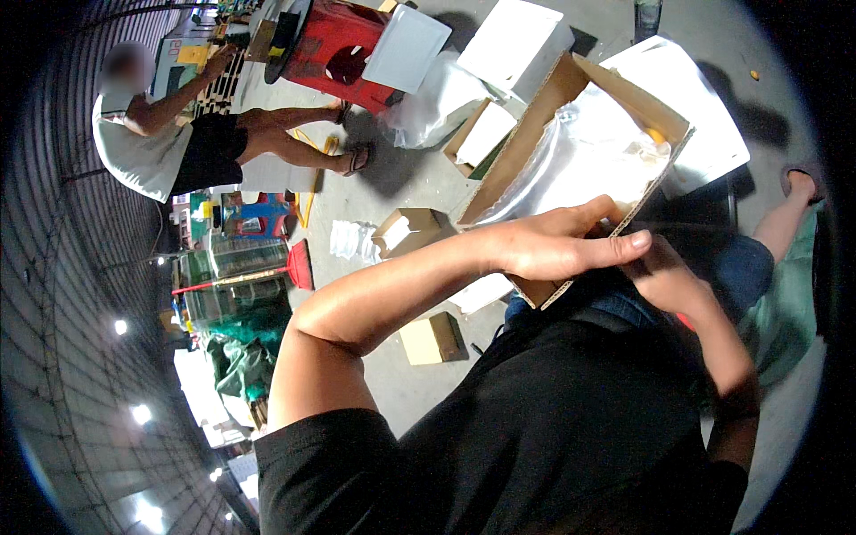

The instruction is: The person cuts a green cardboard box with scissors and places the pieces into another box.

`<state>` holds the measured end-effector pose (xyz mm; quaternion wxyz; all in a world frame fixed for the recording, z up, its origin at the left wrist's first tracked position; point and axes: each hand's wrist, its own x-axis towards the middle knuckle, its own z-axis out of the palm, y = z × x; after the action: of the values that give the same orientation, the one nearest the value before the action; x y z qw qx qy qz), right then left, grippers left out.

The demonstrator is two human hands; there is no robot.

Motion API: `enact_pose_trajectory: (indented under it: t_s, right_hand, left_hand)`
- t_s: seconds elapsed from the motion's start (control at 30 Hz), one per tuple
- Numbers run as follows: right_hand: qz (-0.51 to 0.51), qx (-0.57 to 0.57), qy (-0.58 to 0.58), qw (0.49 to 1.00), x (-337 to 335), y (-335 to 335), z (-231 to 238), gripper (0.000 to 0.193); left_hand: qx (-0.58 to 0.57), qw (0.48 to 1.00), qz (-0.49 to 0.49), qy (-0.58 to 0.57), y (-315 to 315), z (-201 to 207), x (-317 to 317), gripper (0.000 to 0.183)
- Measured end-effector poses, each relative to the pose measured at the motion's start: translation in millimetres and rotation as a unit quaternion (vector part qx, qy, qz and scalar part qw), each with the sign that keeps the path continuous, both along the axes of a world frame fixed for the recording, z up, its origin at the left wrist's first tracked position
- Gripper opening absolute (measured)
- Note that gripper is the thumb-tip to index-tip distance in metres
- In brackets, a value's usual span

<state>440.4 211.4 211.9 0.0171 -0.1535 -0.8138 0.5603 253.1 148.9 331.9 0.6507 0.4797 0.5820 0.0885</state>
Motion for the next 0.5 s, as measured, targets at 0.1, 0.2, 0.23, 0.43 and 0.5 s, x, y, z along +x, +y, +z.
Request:
enact_pose_trajectory:
  t_s: [0.1,0.2,0.23,0.43,0.5]
  right_hand:
    - [-0.007,0.118,-0.019,0.993,3.4,1.2,16.1,0.029]
    - [-0.019,0.33,0.024,0.944,-2.4,-2.9,13.4,0.019]
    - [-0.053,0.373,0.061,0.924,1.7,-11.2,-7.0,0.011]
    - [-0.136,0.415,0.116,0.892,3.6,-15.7,4.2,0.019]
    - [-0.14,0.268,0.069,0.951,12.6,-13.7,-2.6,0.019]
  left_hand:
    - [0.001,0.999,0.007,0.05,2.8,10.7,6.6,0.089]
    - [0.002,0.998,0.021,0.052,12.5,18.5,4.1,0.09]
    - [-0.059,0.995,0.056,0.06,8.2,11.7,-2.1,0.088]
    - [-0.058,0.981,0.18,-0.051,0.2,13.0,-12.9,0.071]
    - [-0.056,0.975,0.202,-0.081,-7.5,11.5,-22.4,0.073]
